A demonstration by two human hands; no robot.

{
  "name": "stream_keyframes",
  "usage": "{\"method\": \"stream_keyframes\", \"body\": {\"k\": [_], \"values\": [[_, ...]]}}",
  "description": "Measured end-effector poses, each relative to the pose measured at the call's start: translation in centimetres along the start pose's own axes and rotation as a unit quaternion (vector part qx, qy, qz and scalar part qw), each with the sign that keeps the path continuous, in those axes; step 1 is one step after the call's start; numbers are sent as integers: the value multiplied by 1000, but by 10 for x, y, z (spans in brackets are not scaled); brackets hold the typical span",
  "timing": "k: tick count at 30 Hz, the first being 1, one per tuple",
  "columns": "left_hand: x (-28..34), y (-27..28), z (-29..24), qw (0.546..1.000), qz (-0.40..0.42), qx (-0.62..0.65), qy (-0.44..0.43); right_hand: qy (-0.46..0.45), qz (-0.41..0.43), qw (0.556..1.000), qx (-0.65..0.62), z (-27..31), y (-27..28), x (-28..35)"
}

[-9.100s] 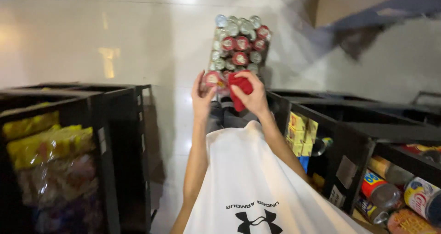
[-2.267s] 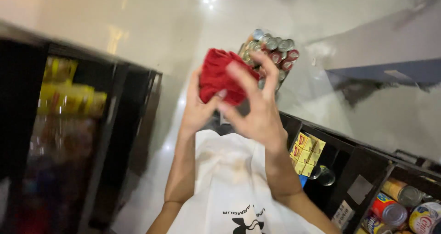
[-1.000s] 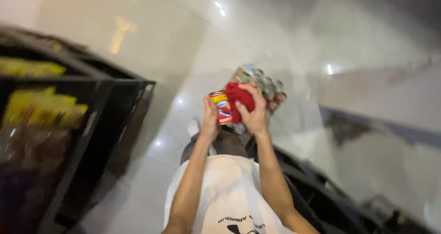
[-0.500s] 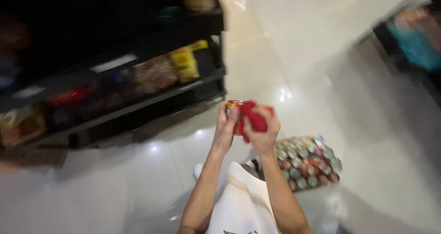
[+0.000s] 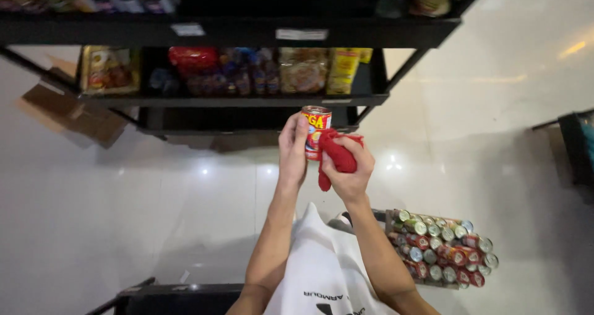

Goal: Wiping individual cans with a cloth and placing them on a grocery store shelf.

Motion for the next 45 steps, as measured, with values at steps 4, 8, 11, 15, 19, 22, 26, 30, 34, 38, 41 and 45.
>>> {"method": "stream_keyframes", "body": {"k": [4,8,11,15,19,22,26,30,34,38,41,45], "values": [[6,36,-19,1000,3,8,28,-9,12,1000,-24,1,-38,-12],[11,38,-63,995,40,-66,-68,-45,-26,996,-75,-3,-65,-29],[3,63,-82,992,-10,-63,-109,-57,16,992,-113,-5,-93,-12],[-16,129,-59,991,-43,-109,-70,-106,83,971,-199,-14,-133,-1],[-24,123,-97,986,27,-163,-37,-80,19,975,-207,-37,-161,-58],[-42,104,-134,973,75,-217,-24,-122,-17,959,-255,-57,-179,-96],[-107,111,-168,945,-26,-305,-111,-141,-44,932,-332,-76,-193,-122],[-210,135,-201,865,-197,-411,-209,-154,-75,928,-332,-94,-211,-138],[-314,182,-179,823,-226,-471,-223,-152,-73,923,-346,-100,-230,-148],[-347,192,-157,812,-223,-475,-256,-152,-55,920,-357,-108,-237,-158],[-365,206,-140,782,-263,-520,-221,-177,-47,915,-358,-110,-242,-162],[-371,221,-124,787,-251,-556,-89,-200,-34,917,-345,-108,-243,-149]]}}
Point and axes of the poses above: each hand's wrist, its own x-axis away from the middle knuckle, its own y-axis out of the back of the hand, z = x × y, the point moved 5 cm from there along -x, towards the middle knuckle, and after that the axes turned 6 degrees about y, right-handed, at the moved point
